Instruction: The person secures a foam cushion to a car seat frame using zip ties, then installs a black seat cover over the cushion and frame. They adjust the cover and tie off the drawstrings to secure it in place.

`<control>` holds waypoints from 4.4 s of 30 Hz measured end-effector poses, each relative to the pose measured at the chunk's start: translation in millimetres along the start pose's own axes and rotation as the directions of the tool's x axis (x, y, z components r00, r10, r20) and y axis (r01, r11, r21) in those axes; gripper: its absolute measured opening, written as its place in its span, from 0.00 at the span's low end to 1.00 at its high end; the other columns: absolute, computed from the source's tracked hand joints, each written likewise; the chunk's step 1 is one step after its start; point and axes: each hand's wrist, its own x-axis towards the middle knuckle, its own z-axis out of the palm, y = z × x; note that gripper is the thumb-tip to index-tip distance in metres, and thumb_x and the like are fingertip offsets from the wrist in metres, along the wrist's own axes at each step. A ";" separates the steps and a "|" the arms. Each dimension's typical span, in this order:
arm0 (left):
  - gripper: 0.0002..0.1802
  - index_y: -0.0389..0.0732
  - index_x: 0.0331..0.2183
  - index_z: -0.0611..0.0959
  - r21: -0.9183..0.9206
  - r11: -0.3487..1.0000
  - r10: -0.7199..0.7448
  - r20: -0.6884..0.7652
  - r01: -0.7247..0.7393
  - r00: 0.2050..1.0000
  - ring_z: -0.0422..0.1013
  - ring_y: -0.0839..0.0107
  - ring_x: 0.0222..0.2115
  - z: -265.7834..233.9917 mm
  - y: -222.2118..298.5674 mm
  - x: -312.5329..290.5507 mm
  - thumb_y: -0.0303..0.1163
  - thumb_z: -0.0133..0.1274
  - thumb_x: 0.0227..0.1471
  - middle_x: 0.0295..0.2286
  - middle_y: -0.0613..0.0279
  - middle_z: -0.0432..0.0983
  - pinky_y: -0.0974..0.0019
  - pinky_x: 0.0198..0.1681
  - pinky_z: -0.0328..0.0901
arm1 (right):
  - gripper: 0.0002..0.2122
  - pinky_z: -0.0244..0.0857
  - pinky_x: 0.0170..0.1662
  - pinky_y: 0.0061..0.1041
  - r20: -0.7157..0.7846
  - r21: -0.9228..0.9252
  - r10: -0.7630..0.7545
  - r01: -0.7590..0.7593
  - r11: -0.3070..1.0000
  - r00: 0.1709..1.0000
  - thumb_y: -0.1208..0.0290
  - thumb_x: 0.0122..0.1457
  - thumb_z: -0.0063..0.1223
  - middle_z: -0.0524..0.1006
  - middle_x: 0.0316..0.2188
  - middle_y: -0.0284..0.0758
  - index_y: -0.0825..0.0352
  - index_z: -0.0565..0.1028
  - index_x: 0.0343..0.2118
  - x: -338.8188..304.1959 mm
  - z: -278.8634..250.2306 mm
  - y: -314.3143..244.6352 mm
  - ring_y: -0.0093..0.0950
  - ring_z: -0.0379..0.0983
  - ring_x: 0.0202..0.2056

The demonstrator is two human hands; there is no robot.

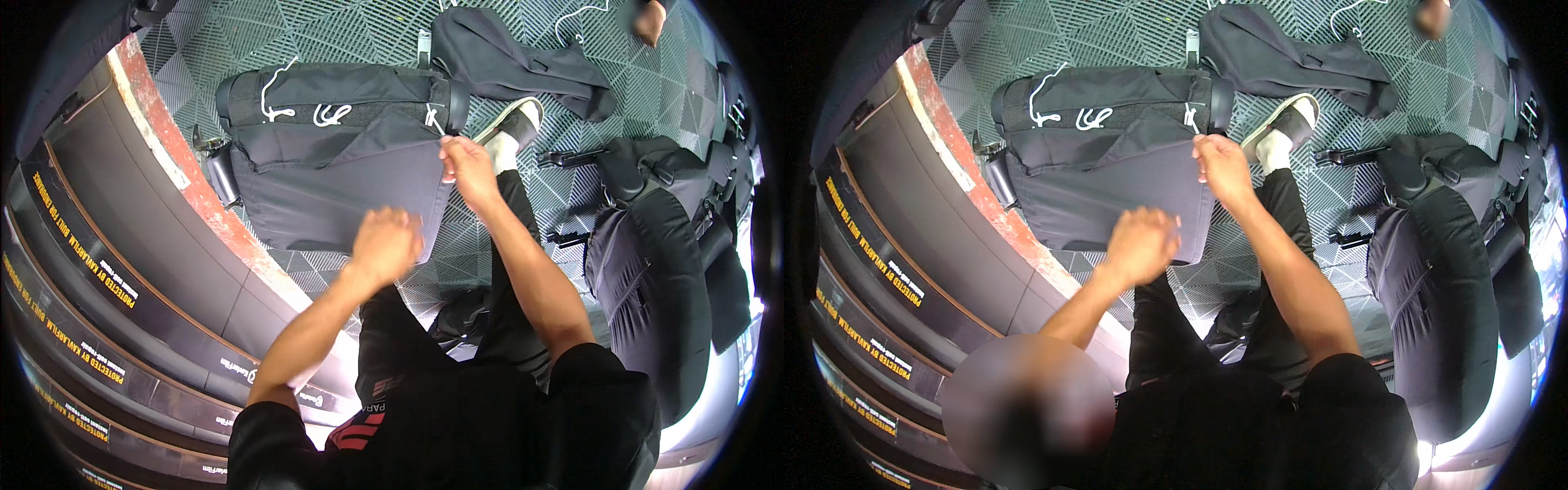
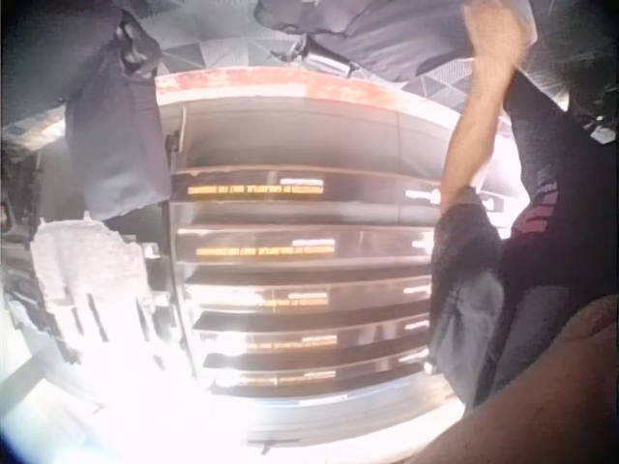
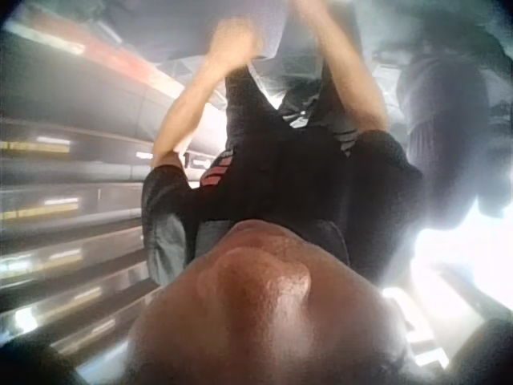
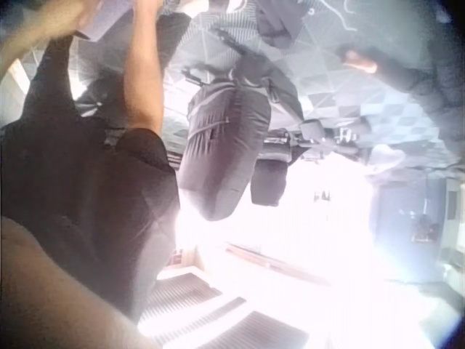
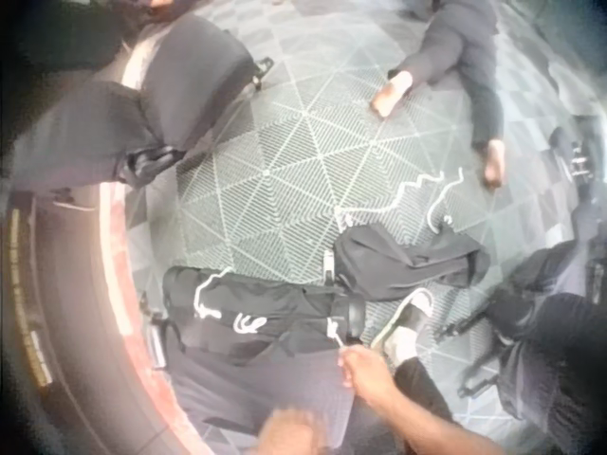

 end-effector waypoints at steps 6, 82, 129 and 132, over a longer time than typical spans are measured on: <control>0.21 0.39 0.45 0.81 -0.187 0.979 -0.189 -0.658 0.085 0.729 0.70 0.51 0.44 -14.3 -56.4 104.3 0.32 0.62 0.48 0.42 0.51 0.76 0.51 0.50 0.64 | 0.15 0.58 0.23 0.22 0.079 -0.337 -0.213 0.227 0.914 0.974 0.63 0.63 0.54 0.70 0.15 0.26 0.69 0.77 0.24 -14.5 -8.1 -69.6 0.16 0.63 0.19; 0.05 0.41 0.39 0.72 -0.869 0.437 -0.644 -0.483 -0.232 0.594 0.73 0.78 0.31 30.5 -42.1 187.9 0.28 0.52 0.64 0.33 0.62 0.81 0.73 0.35 0.67 | 0.16 0.65 0.55 0.31 0.518 0.428 -0.625 0.456 0.780 0.584 0.67 0.67 0.42 0.79 0.45 0.43 0.71 0.74 0.49 13.7 -129.7 -272.8 0.36 0.76 0.47; 0.08 0.39 0.34 0.85 -0.280 0.898 -0.205 -0.949 -0.339 0.240 0.72 0.66 0.39 76.6 -37.7 163.9 0.31 0.65 0.51 0.34 0.60 0.75 0.63 0.48 0.64 | 0.17 0.69 0.50 0.29 0.841 -0.017 -0.536 0.995 0.102 0.069 0.75 0.61 0.48 0.69 0.59 0.40 0.65 0.76 0.52 74.1 -68.3 -162.2 0.30 0.73 0.47; 0.06 0.37 0.34 0.85 -0.286 0.891 -0.190 -0.940 -0.354 0.283 0.72 0.67 0.39 68.6 -28.4 150.7 0.29 0.63 0.53 0.35 0.60 0.76 0.64 0.46 0.66 | 0.17 0.62 0.61 0.38 0.977 -0.022 -0.209 0.950 -0.313 -0.047 0.73 0.54 0.56 0.70 0.57 0.43 0.64 0.79 0.48 136.1 -37.0 -94.0 0.43 0.66 0.58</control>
